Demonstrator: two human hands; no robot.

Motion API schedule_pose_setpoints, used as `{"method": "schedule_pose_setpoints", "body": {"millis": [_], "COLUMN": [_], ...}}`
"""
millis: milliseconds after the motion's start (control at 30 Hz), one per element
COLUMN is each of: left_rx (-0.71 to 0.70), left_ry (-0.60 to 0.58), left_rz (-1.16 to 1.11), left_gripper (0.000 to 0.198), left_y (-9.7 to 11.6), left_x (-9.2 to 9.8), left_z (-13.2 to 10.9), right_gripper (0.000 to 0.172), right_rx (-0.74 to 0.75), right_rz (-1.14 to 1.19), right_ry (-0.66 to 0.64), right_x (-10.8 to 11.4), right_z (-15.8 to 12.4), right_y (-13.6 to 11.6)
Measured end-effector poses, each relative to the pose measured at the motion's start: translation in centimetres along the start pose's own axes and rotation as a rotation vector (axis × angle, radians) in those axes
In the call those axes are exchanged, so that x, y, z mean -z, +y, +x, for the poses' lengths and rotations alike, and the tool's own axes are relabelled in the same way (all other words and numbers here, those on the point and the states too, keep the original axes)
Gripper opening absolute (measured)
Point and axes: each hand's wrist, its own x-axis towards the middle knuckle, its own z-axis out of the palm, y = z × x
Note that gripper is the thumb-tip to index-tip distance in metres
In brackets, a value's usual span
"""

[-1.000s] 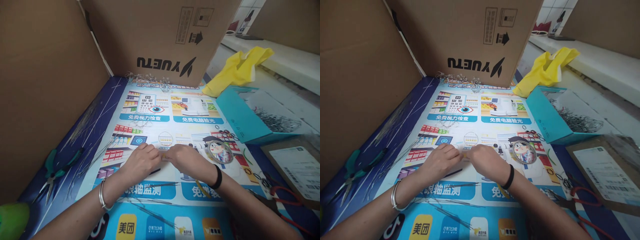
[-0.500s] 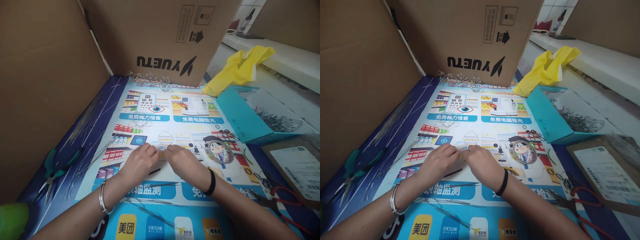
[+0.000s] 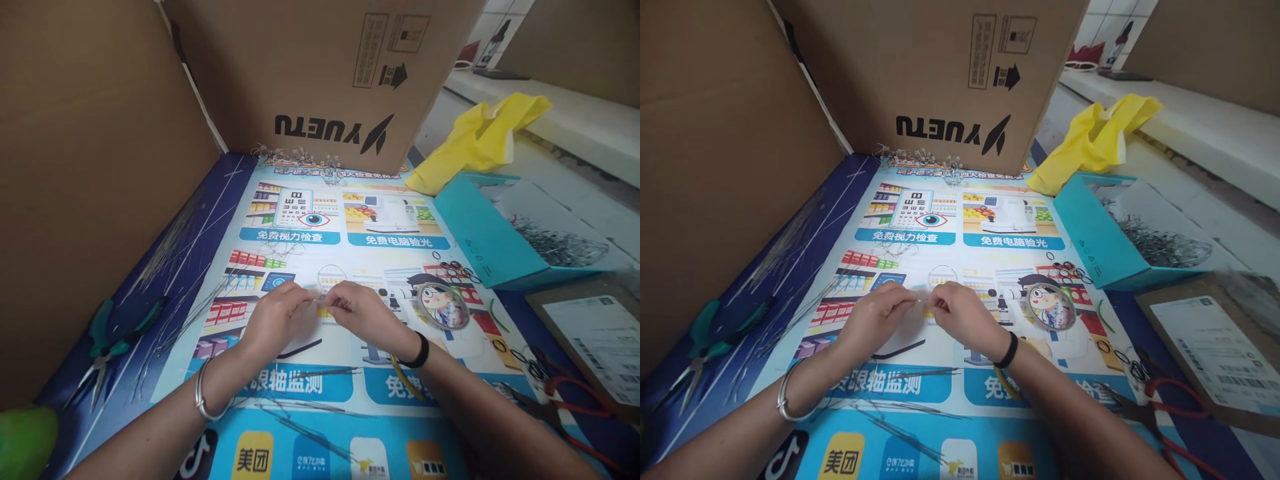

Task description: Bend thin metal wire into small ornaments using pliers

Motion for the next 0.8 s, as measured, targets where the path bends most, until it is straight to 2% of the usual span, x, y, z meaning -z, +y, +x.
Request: {"method": "schedule_pose_setpoints", "body": {"millis": [167, 367, 567, 800], "left_rx": [0.183, 0.451, 0.511, 0.559], "left_ry": [0.008, -0.033, -0.060, -0.044], "left_rz": [-0.273, -0.668, -0.920, -1.129], "left_gripper": [0.011, 0.006, 0.013, 0.013], "left_y": [0.1, 0.1, 0.6, 0.6], "left_x": [0.3, -0.4, -0.6, -1.2], "left_z": [0.5, 0.5, 0.5, 0.0], "right_gripper": [0.010, 0.006, 0.010, 0.011], "right_rx": [-0.041, -0.149, -0.224, -0.209], "right_rz": [0.268, 0.575, 0.802, 0.890], "right_ry": [0.009, 0.011, 0.092, 0.161], "right_x": [-0.6, -1.3, -1.7, -2.2], "right_z": [0.0, 0.1, 0.2, 0.0], "right_y": [0.6, 0.7, 0.4, -0.1]}}
